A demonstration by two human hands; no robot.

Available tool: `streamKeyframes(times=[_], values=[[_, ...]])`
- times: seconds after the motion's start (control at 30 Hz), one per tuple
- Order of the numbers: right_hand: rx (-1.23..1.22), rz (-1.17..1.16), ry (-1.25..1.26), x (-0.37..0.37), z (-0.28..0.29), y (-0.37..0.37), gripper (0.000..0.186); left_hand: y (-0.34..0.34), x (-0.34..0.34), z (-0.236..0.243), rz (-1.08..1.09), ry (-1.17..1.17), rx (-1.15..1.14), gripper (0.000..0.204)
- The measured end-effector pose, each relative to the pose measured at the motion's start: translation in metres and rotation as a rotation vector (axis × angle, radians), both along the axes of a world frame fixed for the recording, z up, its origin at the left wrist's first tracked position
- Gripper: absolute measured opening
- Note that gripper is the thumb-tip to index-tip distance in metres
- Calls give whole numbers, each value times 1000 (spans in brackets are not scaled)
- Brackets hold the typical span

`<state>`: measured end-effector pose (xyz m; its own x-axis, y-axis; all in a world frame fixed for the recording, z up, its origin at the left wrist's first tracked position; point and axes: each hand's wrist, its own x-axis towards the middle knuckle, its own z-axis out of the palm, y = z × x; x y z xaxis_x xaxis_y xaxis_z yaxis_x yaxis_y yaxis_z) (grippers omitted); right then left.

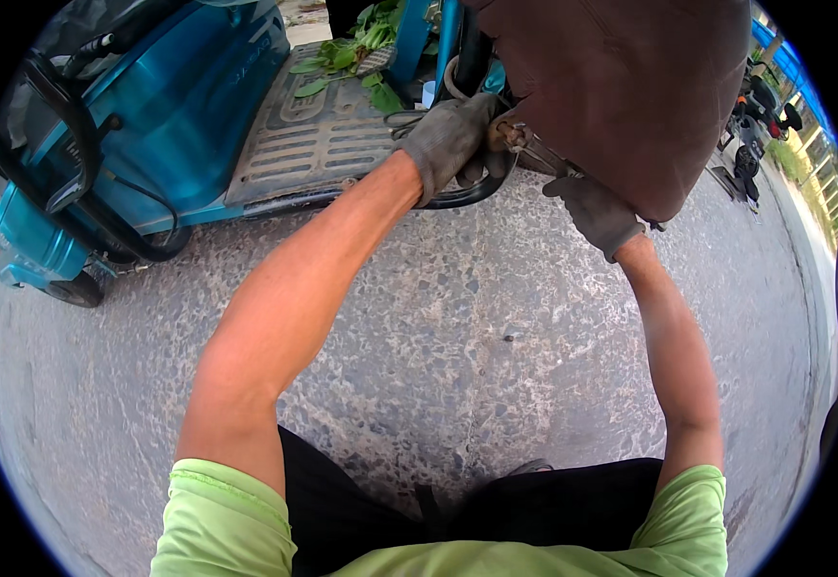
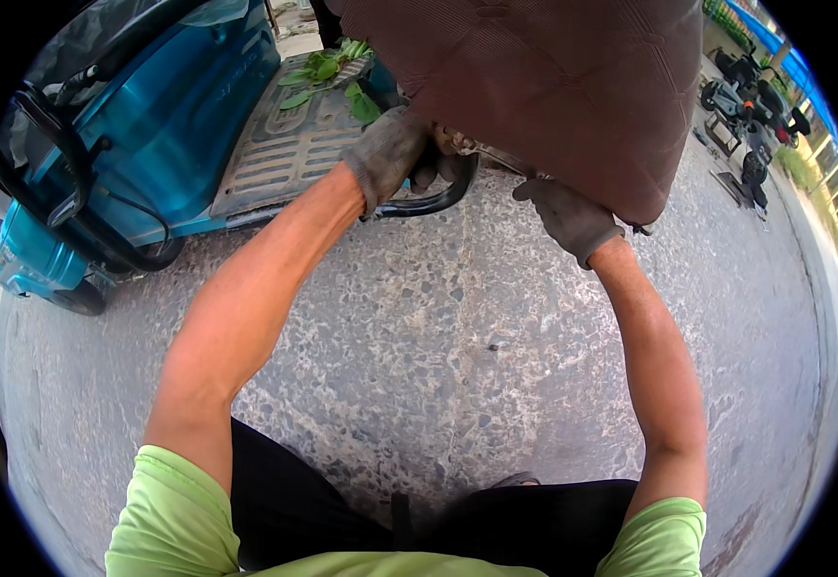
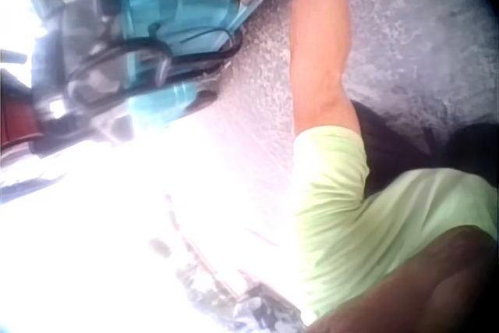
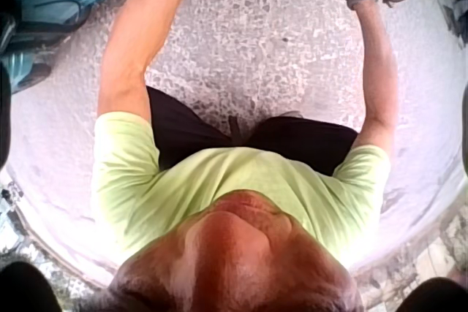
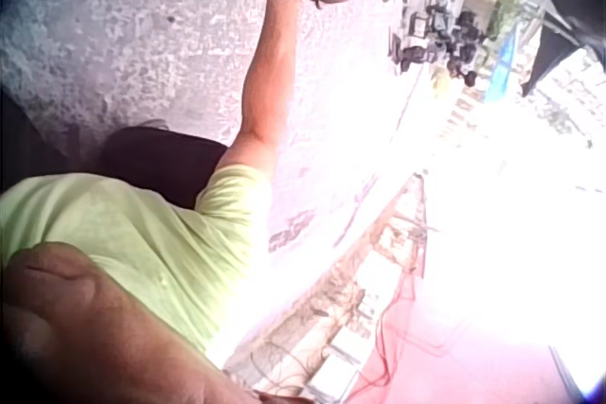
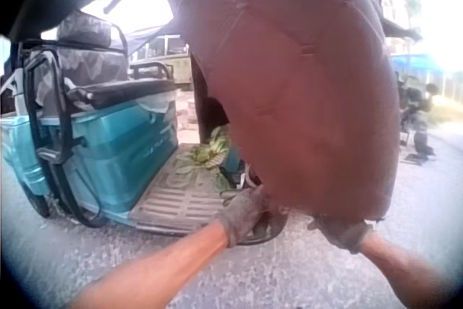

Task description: The person uses a wrench to loosen and tighten bolts on the rear frame of a teal scooter. They remove a metal bracket, adjust the position of a brown fabric cover, and reattach the bracket to the frame.

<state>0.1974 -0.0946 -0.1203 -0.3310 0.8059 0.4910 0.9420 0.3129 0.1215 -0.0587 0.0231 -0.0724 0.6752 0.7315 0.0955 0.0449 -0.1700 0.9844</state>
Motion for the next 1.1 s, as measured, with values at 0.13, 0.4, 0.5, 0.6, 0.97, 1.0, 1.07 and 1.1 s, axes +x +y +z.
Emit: streamKeyframes(times=[0.13, 0.4, 0.5, 0.6, 0.97, 1.0, 1.07, 1.1], values=[[108, -4, 20, 14, 35, -6, 13, 0, -4, 4, -62, -36, -77, 41], [29, -156, 500, 30, 64, 10, 31, -5, -4, 6, -5, -72, -126, 37], [82, -43, 561, 29, 68, 15, 35, -9, -2, 7, 22, -86, -110, 38], [-44, -134, 660, 24, 72, 17, 32, -8, 2, 6, 18, -119, -154, 39], [352, 95, 431, 15, 103, 13, 34, -5, 4, 3, 28, -90, -171, 41], [491, 29, 176, 15, 109, 11, 35, -5, 4, 4, 25, -84, -175, 40], [670, -46, 1, 5, 120, 10, 32, -7, 4, 7, 32, -48, -154, 38], [750, -79, -69, -2, 122, 12, 31, -8, 3, 8, 48, -14, -126, 36]])
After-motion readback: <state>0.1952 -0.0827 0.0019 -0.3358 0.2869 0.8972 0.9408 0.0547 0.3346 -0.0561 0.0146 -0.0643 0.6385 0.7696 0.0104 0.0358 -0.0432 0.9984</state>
